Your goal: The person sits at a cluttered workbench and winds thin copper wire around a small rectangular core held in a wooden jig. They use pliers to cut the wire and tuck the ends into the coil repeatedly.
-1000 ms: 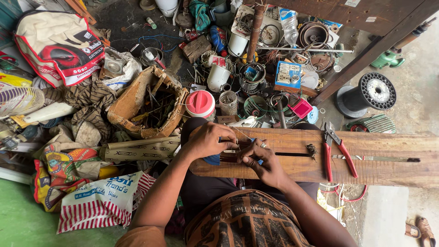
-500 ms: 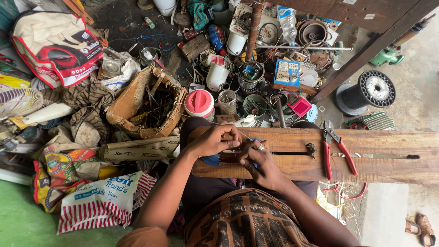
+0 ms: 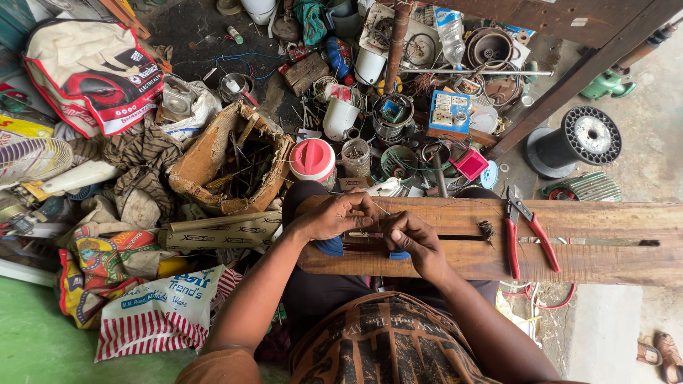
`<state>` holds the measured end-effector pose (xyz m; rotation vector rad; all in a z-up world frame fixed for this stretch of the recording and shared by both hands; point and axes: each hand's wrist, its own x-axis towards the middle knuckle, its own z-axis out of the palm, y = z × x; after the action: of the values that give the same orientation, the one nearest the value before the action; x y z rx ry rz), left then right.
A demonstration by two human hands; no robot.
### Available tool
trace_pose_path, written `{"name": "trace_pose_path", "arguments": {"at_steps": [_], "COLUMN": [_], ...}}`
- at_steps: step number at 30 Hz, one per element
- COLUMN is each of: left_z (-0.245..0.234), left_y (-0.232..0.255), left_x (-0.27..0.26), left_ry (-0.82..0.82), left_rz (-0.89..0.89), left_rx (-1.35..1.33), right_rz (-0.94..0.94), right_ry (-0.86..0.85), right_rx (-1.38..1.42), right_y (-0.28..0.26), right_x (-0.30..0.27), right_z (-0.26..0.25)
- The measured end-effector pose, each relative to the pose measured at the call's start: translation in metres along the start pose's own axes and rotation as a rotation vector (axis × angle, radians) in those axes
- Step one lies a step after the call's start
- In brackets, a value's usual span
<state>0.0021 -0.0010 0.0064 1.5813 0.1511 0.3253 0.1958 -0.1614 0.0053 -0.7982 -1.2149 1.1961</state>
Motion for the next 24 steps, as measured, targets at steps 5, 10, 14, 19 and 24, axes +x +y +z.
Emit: {"name": "trace_pose_path", "arguments": {"at_steps": [5, 10, 14, 19, 24], "left_z": [-0.004, -0.006, -0.001, 0.008, 0.028], "left_y": [-0.001, 0.000, 0.003, 0.022, 0.054], "left_x": [-0.002, -0.003, -0.002, -0.010, -0.027], "left_ry": [-0.042, 0.027, 0.114, 0.272, 0.520], "left_rz": [-0.020, 0.002, -0.013, 0.124, 0.035], "left_rx": [0.332, 0.490, 0.416, 0.511, 1.038], "right_rz": [0.064, 0.116, 0.089, 0.318, 0.094], "right_ry": [0.076, 0.138, 0.104, 0.353, 0.643], "right_rx": [0.025, 0.147, 0.127, -0.389, -1.372], "right_y": [0.009, 0.012, 0.008, -0.003, -0.027], "right_x": [0.001, 0.000, 0.005, -0.014, -0.076], "right_z": [-0.003, -0.006, -0.010, -0.042, -0.116]}}
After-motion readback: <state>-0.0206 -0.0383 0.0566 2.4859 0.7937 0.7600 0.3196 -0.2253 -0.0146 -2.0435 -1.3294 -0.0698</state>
